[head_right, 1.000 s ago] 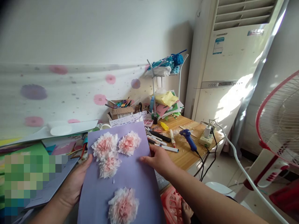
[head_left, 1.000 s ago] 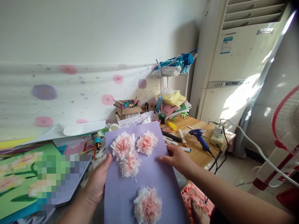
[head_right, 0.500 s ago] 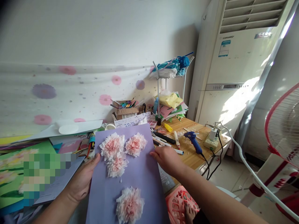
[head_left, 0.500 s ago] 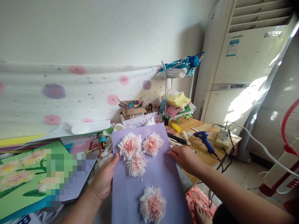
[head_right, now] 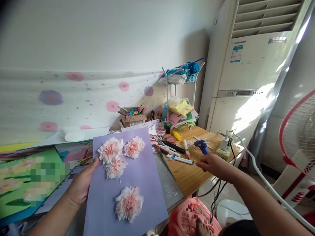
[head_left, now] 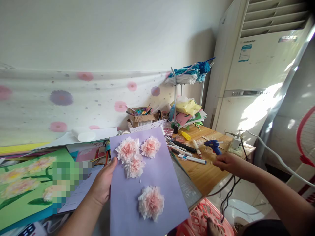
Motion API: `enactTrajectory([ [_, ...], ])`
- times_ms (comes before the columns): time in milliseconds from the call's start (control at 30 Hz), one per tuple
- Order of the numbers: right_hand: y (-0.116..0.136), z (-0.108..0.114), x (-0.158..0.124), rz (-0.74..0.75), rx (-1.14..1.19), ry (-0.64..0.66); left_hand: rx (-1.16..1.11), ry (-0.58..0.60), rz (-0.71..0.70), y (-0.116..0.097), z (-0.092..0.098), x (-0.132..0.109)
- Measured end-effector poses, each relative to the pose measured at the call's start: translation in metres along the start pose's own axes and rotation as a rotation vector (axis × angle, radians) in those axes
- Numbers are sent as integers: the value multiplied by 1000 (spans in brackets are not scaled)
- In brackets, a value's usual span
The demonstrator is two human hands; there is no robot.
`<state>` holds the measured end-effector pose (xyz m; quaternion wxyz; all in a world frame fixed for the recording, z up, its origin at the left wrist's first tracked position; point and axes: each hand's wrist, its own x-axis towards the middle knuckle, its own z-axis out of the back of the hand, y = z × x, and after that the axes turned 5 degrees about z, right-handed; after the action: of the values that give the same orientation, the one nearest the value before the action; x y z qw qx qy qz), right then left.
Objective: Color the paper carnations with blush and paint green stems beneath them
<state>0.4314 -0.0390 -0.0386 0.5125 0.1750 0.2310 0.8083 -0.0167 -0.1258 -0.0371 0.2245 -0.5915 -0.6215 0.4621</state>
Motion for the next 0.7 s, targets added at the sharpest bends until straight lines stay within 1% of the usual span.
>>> enactTrajectory([
  [67,-22,2,-11,-89,16,105,-2,-15,-3,-2,0,0],
  [133,-36,3,-21,-160,38,181,-7,-25,-2,-3,-1,-1],
  [167,-40,3,-24,-171,53,200,-10,-25,1,-3,-2,-2],
  [233,-37,2,-26,-120,94,200,-16,-14,16,-3,-5,-3],
  [300,-23,-2,-23,-25,148,170,-23,4,39,-1,-8,-5],
  [333,-13,-5,-21,-22,178,154,-27,13,51,1,-9,-7],
  [367,-2,-9,-17,-82,196,134,-31,20,60,3,-11,-8],
  [433,24,-20,-9,-86,216,80,-43,36,74,7,-14,-10],
  [467,37,-26,-5,-64,253,35,-49,49,82,9,-15,-11],
  [500,50,-32,-1,-4,373,-56,-54,64,94,10,-17,-13],
  [533,62,-38,3,76,484,-84,-60,80,107,12,-18,-14],
  [567,74,-43,7,136,567,-82,-64,96,121,13,-19,-15],
  [600,84,-47,12,159,647,-76,-67,110,135,13,-20,-15],
  [667,101,-53,21,155,731,-98,-69,129,149,14,-20,-16],
  [700,107,-55,25,146,715,-105,-69,134,151,15,-20,-15],
])
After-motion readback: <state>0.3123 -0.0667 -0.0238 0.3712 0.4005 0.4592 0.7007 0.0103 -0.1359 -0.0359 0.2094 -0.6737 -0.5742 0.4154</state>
